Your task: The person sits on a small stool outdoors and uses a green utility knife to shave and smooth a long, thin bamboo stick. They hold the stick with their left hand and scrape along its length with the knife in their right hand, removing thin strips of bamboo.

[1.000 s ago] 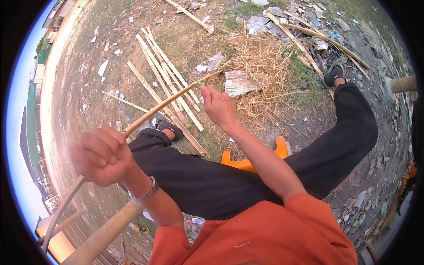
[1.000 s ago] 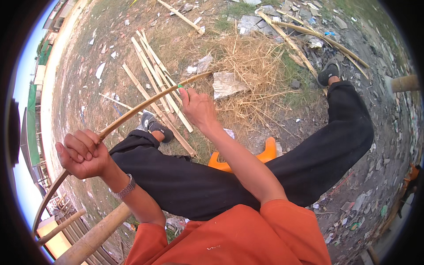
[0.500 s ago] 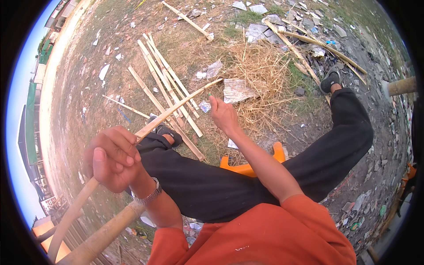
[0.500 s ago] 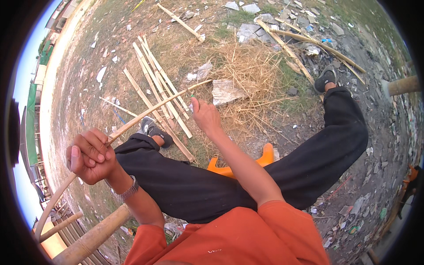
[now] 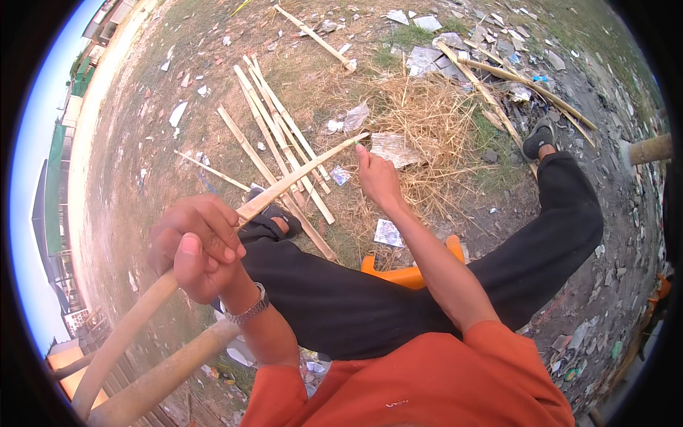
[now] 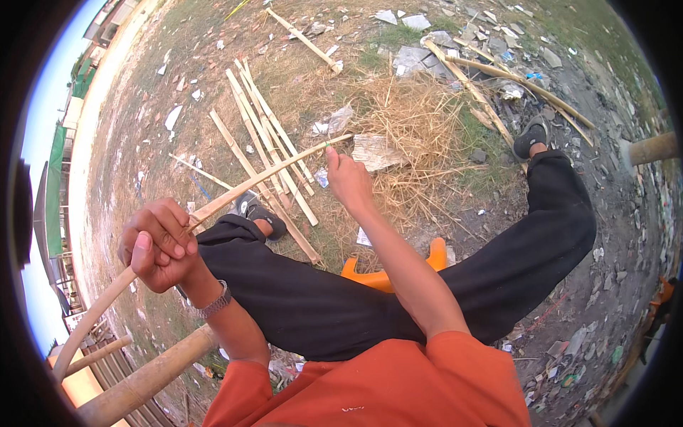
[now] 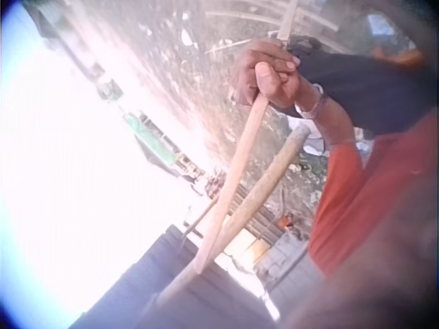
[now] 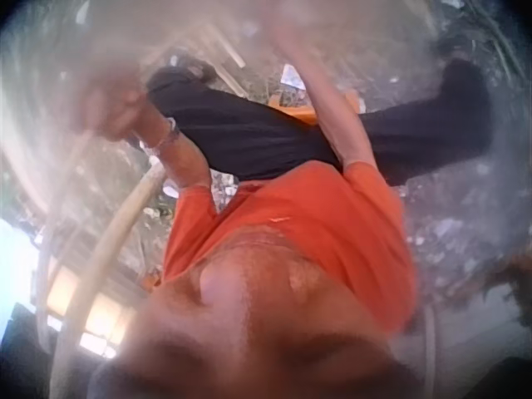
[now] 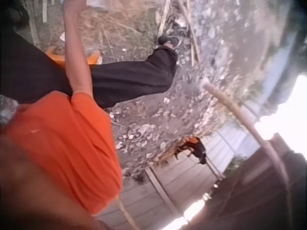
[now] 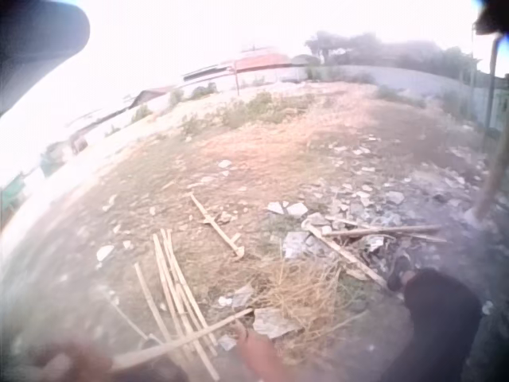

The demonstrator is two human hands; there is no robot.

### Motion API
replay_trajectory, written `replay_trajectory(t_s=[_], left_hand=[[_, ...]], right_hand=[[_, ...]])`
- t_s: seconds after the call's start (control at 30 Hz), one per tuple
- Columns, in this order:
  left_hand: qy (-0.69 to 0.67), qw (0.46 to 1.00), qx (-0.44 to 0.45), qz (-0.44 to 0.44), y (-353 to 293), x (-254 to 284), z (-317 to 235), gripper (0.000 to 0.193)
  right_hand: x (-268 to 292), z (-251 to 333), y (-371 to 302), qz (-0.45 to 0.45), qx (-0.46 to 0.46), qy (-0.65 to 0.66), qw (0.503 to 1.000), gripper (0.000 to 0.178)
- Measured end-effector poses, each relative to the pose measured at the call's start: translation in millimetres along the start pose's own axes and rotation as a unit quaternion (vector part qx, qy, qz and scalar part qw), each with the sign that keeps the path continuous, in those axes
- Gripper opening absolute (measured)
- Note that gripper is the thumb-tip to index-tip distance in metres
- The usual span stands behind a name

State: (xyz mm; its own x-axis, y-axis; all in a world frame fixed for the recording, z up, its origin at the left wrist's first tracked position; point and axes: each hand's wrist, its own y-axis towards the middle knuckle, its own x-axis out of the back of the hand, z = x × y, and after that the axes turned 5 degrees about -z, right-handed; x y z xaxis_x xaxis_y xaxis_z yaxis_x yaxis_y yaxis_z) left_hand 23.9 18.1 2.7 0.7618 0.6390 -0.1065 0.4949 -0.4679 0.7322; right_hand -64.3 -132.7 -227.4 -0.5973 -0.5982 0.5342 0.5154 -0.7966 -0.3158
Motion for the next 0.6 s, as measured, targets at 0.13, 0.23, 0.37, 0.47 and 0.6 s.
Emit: replay_trajectory(t_s=[0.13, 0.23, 0.37, 0.47, 0.6], left_hand=[[0.000, 1.000, -0.010, -0.018, 0, -1, 2, 0.031], [0.016, 0.999, -0.009, -0.047, -2, -5, 2, 0.031], [0.076, 0.993, -0.015, -0.093, -3, -12, 6, 0.034], [0.103, 0.987, -0.046, -0.111, -4, -12, 7, 0.034], [0.126, 0.976, -0.044, -0.172, -8, -19, 8, 0.034]], right_hand=[[34, 64, -67, 0.062, 0.147, 0.155, 0.975, 0.050], [55, 90, -107, 0.108, 0.204, 0.232, 0.945, 0.043], [59, 101, -131, 0.085, 0.224, 0.202, 0.950, 0.039], [44, 93, -128, 0.027, 0.222, 0.159, 0.962, 0.038], [47, 103, -146, 0.056, 0.225, 0.170, 0.958, 0.039]])
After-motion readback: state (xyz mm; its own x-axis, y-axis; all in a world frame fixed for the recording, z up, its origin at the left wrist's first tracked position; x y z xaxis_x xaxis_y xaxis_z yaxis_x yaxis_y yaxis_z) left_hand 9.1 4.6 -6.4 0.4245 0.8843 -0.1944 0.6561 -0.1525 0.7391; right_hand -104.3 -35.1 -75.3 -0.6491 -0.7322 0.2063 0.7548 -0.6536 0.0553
